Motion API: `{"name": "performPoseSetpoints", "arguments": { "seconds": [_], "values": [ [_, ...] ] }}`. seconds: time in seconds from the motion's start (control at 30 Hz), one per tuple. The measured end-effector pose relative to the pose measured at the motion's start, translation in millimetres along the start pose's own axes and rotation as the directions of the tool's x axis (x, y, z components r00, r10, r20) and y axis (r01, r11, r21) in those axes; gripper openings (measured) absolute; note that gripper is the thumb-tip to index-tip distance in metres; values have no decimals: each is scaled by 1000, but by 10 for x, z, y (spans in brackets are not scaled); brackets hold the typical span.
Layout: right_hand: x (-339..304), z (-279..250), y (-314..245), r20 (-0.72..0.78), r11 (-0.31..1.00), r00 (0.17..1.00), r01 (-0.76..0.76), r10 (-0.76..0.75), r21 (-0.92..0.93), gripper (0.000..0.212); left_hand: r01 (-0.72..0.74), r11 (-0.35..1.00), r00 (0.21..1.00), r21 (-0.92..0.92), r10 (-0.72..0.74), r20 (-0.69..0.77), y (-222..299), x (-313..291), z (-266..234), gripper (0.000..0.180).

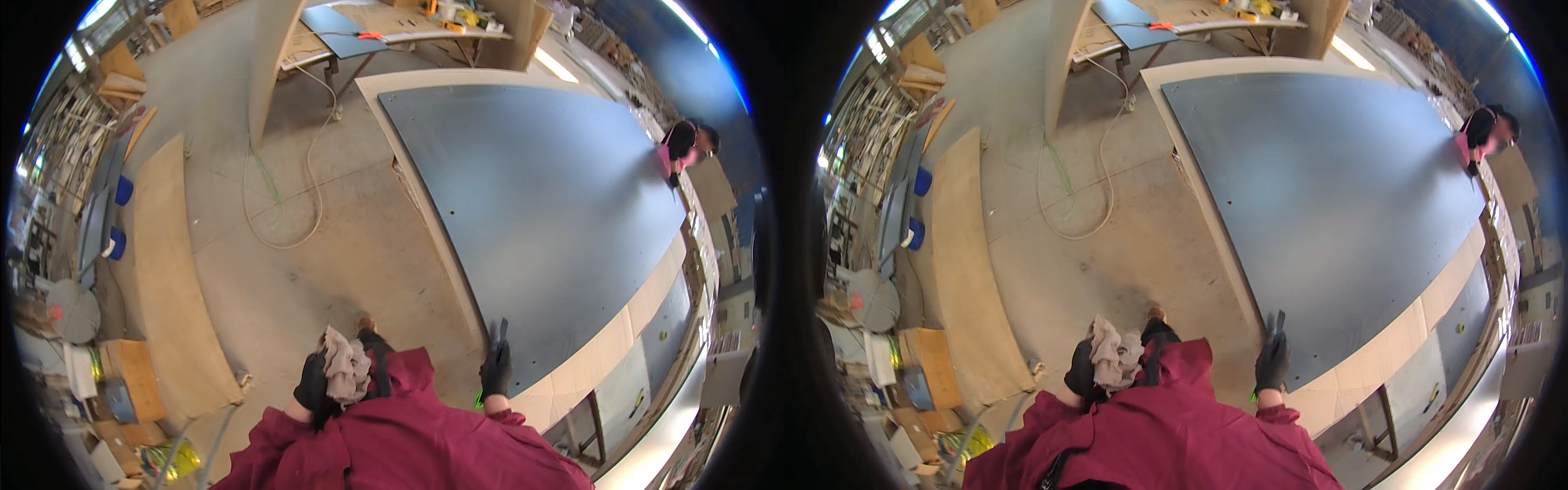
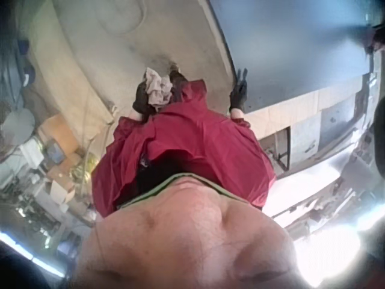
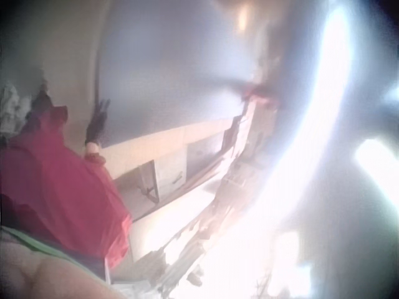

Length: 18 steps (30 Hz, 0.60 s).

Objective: The person wipes a large gray panel with a cloth, then uses a green utility knife to scrape the surface. They place a cardboard sheet over the panel and align it with a coworker. The person continues to wipe and scrape the panel while the coworker assists with positioning the cardboard.

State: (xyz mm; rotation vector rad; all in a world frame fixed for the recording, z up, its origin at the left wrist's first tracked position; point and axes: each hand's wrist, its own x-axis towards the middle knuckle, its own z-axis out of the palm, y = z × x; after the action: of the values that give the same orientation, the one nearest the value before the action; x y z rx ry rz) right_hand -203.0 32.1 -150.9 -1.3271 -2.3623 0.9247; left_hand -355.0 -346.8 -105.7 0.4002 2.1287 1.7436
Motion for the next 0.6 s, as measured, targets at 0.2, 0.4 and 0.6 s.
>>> {"name": "performPoseSetpoints", "arguments": {
  "seconds": [0.2,0.4,0.6],
  "values": [
    [433,341,-976,24,963,966,253,-256,90,45,136,960,991,-246,-131,39,51,1179,-568,29],
    [195,41,-1277,-214,900,912,-390,349,-193,46,-71,981,939,178,6,344,282,2239,-876,26],
    [-666,-372,-609,-353,693,726,-680,590,-240,50,-261,958,782,117,139,607,570,2698,-930,26]
  ]
}}
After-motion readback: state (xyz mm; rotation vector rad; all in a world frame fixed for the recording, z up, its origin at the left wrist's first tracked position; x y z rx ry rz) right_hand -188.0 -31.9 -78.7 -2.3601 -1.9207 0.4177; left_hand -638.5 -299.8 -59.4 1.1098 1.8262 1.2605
